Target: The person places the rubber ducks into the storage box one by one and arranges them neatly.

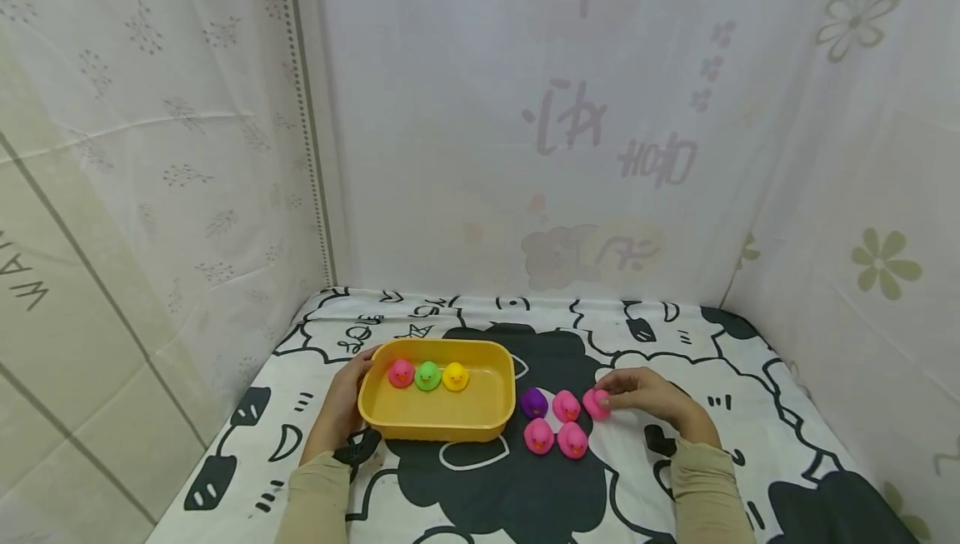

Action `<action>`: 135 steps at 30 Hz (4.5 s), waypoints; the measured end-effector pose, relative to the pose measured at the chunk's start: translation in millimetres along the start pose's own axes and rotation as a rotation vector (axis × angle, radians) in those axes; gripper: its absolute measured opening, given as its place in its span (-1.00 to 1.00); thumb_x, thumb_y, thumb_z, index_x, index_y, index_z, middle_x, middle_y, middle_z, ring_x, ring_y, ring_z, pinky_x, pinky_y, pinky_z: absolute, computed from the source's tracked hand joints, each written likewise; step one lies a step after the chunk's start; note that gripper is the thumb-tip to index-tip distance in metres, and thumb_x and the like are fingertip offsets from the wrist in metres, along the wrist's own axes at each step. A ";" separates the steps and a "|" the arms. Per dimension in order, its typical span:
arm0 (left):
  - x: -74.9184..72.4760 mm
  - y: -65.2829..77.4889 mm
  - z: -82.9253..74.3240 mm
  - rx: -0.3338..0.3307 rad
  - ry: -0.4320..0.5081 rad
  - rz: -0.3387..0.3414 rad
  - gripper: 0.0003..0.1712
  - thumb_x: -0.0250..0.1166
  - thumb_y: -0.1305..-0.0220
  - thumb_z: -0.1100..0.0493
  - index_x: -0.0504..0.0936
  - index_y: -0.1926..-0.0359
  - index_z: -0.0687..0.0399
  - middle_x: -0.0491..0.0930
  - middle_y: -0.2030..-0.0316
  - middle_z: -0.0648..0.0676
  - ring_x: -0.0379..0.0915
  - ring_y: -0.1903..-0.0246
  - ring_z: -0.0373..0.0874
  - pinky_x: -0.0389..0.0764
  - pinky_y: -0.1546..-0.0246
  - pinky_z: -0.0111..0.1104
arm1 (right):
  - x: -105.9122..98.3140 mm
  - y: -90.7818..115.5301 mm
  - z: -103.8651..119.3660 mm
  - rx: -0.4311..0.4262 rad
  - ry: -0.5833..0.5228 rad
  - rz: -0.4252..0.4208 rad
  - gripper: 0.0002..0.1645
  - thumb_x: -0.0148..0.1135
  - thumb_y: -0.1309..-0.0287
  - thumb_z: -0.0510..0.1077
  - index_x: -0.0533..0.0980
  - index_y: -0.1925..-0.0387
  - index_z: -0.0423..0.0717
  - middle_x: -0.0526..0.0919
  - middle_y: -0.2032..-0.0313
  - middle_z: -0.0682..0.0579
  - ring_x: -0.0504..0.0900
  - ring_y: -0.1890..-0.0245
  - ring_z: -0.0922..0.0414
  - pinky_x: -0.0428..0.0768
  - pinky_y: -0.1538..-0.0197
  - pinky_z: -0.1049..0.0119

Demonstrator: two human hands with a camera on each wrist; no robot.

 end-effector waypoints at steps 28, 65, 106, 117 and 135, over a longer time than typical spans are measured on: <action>0.7 -0.8 1.7 0.007 -0.001 -0.010 -0.42 -0.12 -0.49 0.05 0.28 -0.46 0.05 0.29 -0.40 0.11 0.29 -0.31 0.08 0.51 -0.22 -0.21 | 1.9 -4.3 0.3 0.014 0.018 -0.249 -0.52 0.47 -0.10 0.13 0.66 0.00 0.02 0.71 0.09 0.04 0.61 0.01 0.05 0.57 -0.05 0.16; 5.5 1.1 1.3 0.054 0.037 0.015 -0.44 -0.12 -0.51 0.05 0.29 -0.44 0.11 0.32 -0.37 0.20 0.36 -0.24 0.10 0.54 -0.19 -0.16 | 46.5 -61.7 107.9 -0.301 0.046 -0.060 -0.66 0.40 -0.21 0.02 0.65 -0.01 0.08 0.73 0.10 0.07 0.68 0.06 0.06 0.65 -0.05 0.15; -1.2 1.1 2.3 0.031 -0.009 -0.018 -0.41 -0.14 -0.49 0.04 0.28 -0.46 0.08 0.30 -0.39 0.18 0.32 -0.26 0.10 0.53 -0.20 -0.20 | 115.4 -121.1 134.5 -0.337 0.487 0.187 -0.67 0.39 -0.22 -0.05 0.68 0.01 -0.06 0.69 0.16 0.24 0.61 0.18 0.29 0.62 0.03 0.38; -1.0 1.3 1.0 0.029 -0.017 -0.030 -0.42 -0.11 -0.48 0.03 0.30 -0.45 0.06 0.31 -0.39 0.16 0.34 -0.26 0.10 0.54 -0.19 -0.21 | 126.9 -127.0 138.0 -0.320 0.673 0.158 -0.84 0.41 -0.19 -0.11 0.67 0.18 0.01 0.60 0.34 0.25 0.52 0.32 0.26 0.59 0.16 0.43; -3.1 -0.5 2.6 0.021 -0.016 -0.034 -0.43 -0.12 -0.47 0.03 0.32 -0.42 0.04 0.32 -0.38 0.14 0.34 -0.26 0.09 0.55 -0.17 -0.23 | 134.0 -125.2 146.1 -0.309 0.802 0.156 -0.78 0.42 -0.12 -0.20 0.66 0.15 -0.05 0.60 0.34 0.18 0.48 0.37 0.25 0.55 0.22 0.45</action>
Point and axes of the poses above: each hand's wrist, its own y-axis away from the middle knuckle, its own x-axis out of the palm, z = x × y, the point moved 1 cm from there along -y, towards the middle knuckle
